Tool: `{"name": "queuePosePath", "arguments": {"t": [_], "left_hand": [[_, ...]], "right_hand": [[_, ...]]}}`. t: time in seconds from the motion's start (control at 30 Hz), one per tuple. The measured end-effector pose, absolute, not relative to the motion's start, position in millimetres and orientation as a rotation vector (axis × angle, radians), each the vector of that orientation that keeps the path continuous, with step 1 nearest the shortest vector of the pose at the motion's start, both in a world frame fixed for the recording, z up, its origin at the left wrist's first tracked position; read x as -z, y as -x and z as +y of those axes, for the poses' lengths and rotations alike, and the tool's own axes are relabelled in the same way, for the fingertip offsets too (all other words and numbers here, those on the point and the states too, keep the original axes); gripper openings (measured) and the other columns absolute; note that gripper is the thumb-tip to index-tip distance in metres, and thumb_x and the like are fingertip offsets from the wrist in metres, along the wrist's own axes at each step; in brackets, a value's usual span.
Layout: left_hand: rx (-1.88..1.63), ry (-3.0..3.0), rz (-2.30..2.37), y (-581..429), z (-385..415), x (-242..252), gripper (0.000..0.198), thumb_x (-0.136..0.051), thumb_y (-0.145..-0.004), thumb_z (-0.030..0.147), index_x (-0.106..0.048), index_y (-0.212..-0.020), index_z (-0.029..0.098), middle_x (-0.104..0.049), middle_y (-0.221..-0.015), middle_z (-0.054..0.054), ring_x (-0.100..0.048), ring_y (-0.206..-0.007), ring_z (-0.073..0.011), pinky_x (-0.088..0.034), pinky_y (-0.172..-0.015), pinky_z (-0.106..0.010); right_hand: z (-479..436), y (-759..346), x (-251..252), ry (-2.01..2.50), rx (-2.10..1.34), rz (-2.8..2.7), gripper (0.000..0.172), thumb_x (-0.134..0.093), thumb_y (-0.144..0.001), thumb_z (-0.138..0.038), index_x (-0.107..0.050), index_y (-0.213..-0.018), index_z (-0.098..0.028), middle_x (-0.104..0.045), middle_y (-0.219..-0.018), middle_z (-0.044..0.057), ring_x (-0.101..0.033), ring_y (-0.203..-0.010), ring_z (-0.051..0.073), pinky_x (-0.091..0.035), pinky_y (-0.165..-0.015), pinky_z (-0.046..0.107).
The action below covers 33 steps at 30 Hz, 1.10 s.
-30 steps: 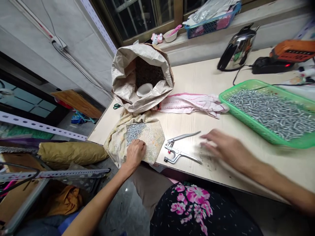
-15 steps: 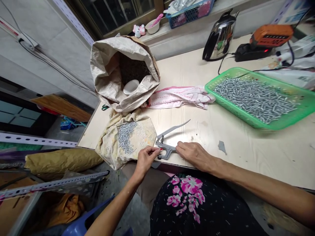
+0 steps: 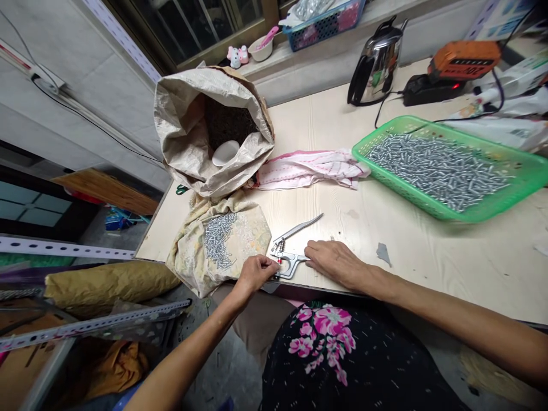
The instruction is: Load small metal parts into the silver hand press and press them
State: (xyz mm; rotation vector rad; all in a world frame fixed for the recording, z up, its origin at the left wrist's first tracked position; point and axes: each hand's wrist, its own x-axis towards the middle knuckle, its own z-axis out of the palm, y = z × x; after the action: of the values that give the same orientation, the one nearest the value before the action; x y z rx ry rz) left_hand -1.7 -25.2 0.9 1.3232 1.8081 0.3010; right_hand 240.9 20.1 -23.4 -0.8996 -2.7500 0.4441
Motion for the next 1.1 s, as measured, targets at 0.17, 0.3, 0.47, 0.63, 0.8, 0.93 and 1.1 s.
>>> {"name": "queuePosePath", "arguments": {"t": [0.17,0.3,0.47,0.63,0.8,0.93,1.1], "left_hand": [[-0.230,-1.288,1.807,2.4,-23.2,-1.7,0.037,-0.062,-0.067,0.049,-0.069,-0.064,0.012,-0.056,-0.053,0.000,-0.048,-0.052,-0.0114,-0.033,-0.051,-0.022],[-0.254,-1.277,1.815,1.7,-24.4,-0.2,0.039,-0.062,-0.065,0.052,-0.068,-0.063,0.013,-0.054,-0.052,0.000,-0.046,-0.051,-0.0111,-0.031,-0.050,-0.022],[-0.294,-1.273,1.834,0.7,-23.7,-0.8,0.036,-0.064,-0.065,0.049,-0.069,-0.063,0.013,-0.055,-0.050,0.001,-0.045,-0.049,-0.0108,-0.031,-0.049,-0.022],[-0.237,-1.456,1.884,-2.3,-29.3,-7.4,0.030,-0.063,-0.074,0.040,-0.068,-0.060,0.014,-0.054,-0.053,0.000,-0.050,-0.052,-0.0123,-0.035,-0.051,-0.023],[-0.353,-2.167,1.849,-24.6,-33.2,-15.3,0.022,-0.062,-0.086,0.030,-0.068,-0.103,0.017,-0.064,-0.108,-0.011,-0.058,-0.102,-0.0260,-0.049,-0.086,-0.038],[-0.266,-2.516,1.390,-44.3,-6.3,-8.7,0.065,-0.069,-0.084,0.037,-0.042,-0.138,0.015,-0.048,-0.141,-0.018,-0.043,-0.129,-0.0318,-0.040,-0.105,-0.049],[-0.050,-2.537,1.163,-52.3,23.1,-6.9,0.070,-0.068,-0.084,0.039,-0.036,-0.141,0.016,-0.056,-0.126,-0.015,-0.053,-0.112,-0.0284,-0.048,-0.095,-0.044]], "right_hand": [[38.1,-252.7,18.9,0.956,-0.322,-2.727,0.088,-0.070,-0.071,-0.065,-0.042,-0.135,-0.011,-0.038,-0.145,0.025,-0.033,-0.134,0.041,-0.028,-0.105,0.057],[51.5,-256.2,22.6,0.974,-0.324,-2.776,0.101,-0.070,-0.065,-0.070,-0.038,-0.140,-0.011,-0.041,-0.143,0.025,-0.026,-0.138,0.043,-0.016,-0.109,0.065],[54.3,-252.6,14.8,0.977,-0.362,-2.762,0.085,-0.069,-0.072,-0.062,-0.043,-0.135,-0.011,-0.054,-0.125,0.021,-0.048,-0.113,0.037,-0.029,-0.100,0.064],[46.7,-249.7,1.9,1.029,-0.415,-2.765,0.061,-0.072,-0.075,-0.049,-0.054,-0.118,-0.010,-0.058,-0.110,0.015,-0.051,-0.101,0.032,-0.039,-0.091,0.051],[36.1,-247.8,2.6,1.006,-0.515,-2.709,0.032,-0.070,-0.081,-0.032,-0.055,-0.103,-0.013,-0.056,-0.103,0.013,-0.050,-0.092,0.025,-0.042,-0.079,0.037],[30.5,-248.6,11.2,0.995,-0.477,-2.646,0.032,-0.068,-0.082,-0.030,-0.053,-0.106,-0.015,-0.055,-0.100,0.010,-0.048,-0.090,0.024,-0.042,-0.076,0.036],[23.0,-260.7,8.4,1.064,-0.446,-2.616,0.043,-0.070,-0.079,-0.036,-0.051,-0.112,-0.017,-0.056,-0.102,0.011,-0.048,-0.089,0.025,-0.042,-0.074,0.037]]}}
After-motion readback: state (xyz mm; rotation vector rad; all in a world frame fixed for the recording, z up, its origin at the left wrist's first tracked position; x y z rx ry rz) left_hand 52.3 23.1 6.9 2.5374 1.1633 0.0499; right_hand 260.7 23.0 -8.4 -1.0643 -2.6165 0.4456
